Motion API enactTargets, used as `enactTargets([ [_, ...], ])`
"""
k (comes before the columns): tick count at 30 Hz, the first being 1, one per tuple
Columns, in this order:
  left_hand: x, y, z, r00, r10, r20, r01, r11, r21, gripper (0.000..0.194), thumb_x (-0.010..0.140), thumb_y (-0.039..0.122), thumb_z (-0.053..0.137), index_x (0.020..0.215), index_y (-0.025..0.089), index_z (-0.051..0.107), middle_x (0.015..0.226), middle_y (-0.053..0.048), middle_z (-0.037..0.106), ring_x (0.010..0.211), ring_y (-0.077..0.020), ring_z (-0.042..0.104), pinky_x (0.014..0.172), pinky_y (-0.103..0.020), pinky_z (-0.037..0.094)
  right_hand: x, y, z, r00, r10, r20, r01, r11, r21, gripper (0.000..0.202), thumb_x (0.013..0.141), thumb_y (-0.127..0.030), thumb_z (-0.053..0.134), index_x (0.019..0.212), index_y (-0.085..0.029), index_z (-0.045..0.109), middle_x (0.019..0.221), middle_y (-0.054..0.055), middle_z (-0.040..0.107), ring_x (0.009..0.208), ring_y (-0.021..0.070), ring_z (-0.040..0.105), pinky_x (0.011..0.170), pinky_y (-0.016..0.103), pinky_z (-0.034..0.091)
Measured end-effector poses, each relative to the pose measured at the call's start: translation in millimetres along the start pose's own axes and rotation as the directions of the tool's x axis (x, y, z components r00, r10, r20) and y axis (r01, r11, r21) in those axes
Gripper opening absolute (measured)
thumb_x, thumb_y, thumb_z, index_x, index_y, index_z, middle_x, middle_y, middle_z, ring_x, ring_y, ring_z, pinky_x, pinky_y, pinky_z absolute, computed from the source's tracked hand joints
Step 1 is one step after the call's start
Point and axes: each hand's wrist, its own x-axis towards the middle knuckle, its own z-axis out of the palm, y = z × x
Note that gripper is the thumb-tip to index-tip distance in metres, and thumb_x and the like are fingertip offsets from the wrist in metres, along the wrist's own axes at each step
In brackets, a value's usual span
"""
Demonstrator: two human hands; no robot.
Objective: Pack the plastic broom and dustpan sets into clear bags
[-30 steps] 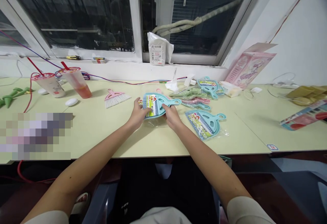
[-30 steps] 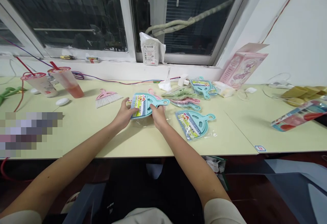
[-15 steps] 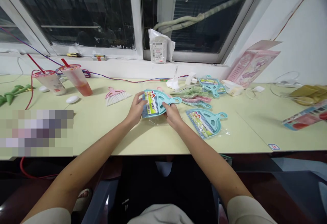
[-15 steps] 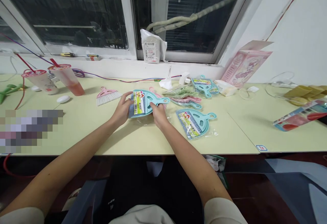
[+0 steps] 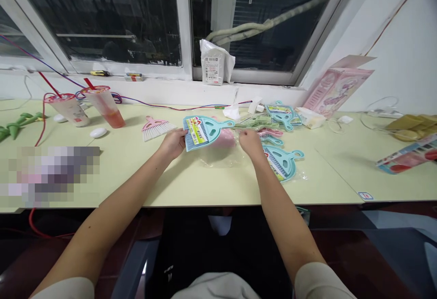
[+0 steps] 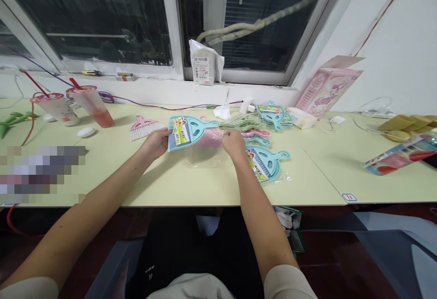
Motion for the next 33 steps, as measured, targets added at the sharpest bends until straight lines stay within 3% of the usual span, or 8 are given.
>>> enactTargets([
  [5,10,7,-12.8,0.998,0.016,-0.061,-0.015,1.000,0.015,0.036,0.085,0.003,0.054,0.118,0.001,0.068,0.101,-0.021,0.078,0.095,-0.0322,0.077,0.089,-0.048,0.063,-2,8,7,0.997,0.065,0.049,-0.036,0.887,-0.461,0.025,0.088,-0.034,0.066,0.106,-0.018,0.073,0.108,0.018,0.073,0.115,0.0357,0.065,0.095,0.043,0.049],
  [10,16,7,-20.8,0.996,0.019,-0.083,-0.018,1.000,0.010,0.031,0.085,0.005,0.055,0.113,0.001,0.069,0.102,-0.022,0.077,0.097,-0.0332,0.077,0.088,-0.047,0.064,-4,3,18,0.991,0.095,0.092,-0.020,0.797,-0.604,0.021,0.089,-0.027,0.062,0.101,-0.015,0.074,0.101,0.021,0.073,0.102,0.0360,0.070,0.084,0.042,0.052],
  [13,17,7,-21.7,0.996,0.024,-0.085,-0.023,1.000,0.019,0.028,0.085,0.005,0.055,0.109,0.001,0.069,0.102,-0.022,0.077,0.095,-0.0325,0.077,0.086,-0.046,0.065,-6,4,20,0.993,0.069,0.091,-0.004,0.814,-0.581,0.022,0.088,-0.034,0.064,0.095,-0.015,0.074,0.090,0.019,0.073,0.094,0.0346,0.070,0.077,0.039,0.051],
  [17,11,6,-16.6,0.998,0.013,-0.061,-0.011,0.999,0.036,0.028,0.085,0.004,0.055,0.109,0.002,0.069,0.100,-0.020,0.077,0.093,-0.0313,0.077,0.085,-0.046,0.065,-6,8,25,0.992,0.058,0.113,0.002,0.883,-0.470,0.033,0.081,-0.051,0.069,0.082,-0.018,0.070,0.081,0.013,0.071,0.080,0.0292,0.068,0.066,0.034,0.047],
  [20,6,2,-10.8,0.999,0.013,-0.045,-0.010,0.998,0.057,0.026,0.085,0.004,0.056,0.107,0.003,0.070,0.099,-0.020,0.077,0.092,-0.0309,0.077,0.085,-0.046,0.065,-4,12,30,0.984,0.088,0.154,-0.030,0.939,-0.344,0.023,0.068,-0.037,0.078,0.071,-0.019,0.065,0.067,0.004,0.064,0.067,0.0208,0.062,0.057,0.028,0.041],
  [24,1,0,-4.7,0.999,0.011,-0.033,-0.009,0.998,0.066,0.025,0.084,0.004,0.056,0.104,0.004,0.070,0.096,-0.019,0.077,0.092,-0.0309,0.077,0.086,-0.046,0.064,0,13,29,0.978,0.110,0.178,-0.113,0.994,0.007,0.020,0.062,-0.026,0.077,0.060,-0.019,0.058,0.052,-0.004,0.049,0.050,0.0111,0.045,0.047,0.024,0.032],
  [28,0,9,-5.2,0.999,0.003,-0.051,0.000,0.998,0.060,0.027,0.083,0.003,0.055,0.105,0.004,0.070,0.095,-0.018,0.077,0.092,-0.0308,0.077,0.086,-0.046,0.064,4,9,20,0.980,0.122,0.155,-0.173,0.912,0.371,0.016,0.063,-0.020,0.071,0.058,-0.019,0.056,0.049,-0.005,0.045,0.047,0.0101,0.042,0.042,0.023,0.034],
  [33,7,23,-18.6,0.998,-0.003,-0.070,0.008,0.997,0.077,0.029,0.079,0.005,0.057,0.105,0.004,0.071,0.095,-0.019,0.077,0.091,-0.0328,0.077,0.085,-0.048,0.064,13,5,-3,0.980,0.199,0.033,-0.175,0.755,0.633,0.012,0.067,-0.017,0.065,0.078,-0.020,0.064,0.059,-0.005,0.050,0.056,0.0141,0.059,0.055,0.027,0.056],
])
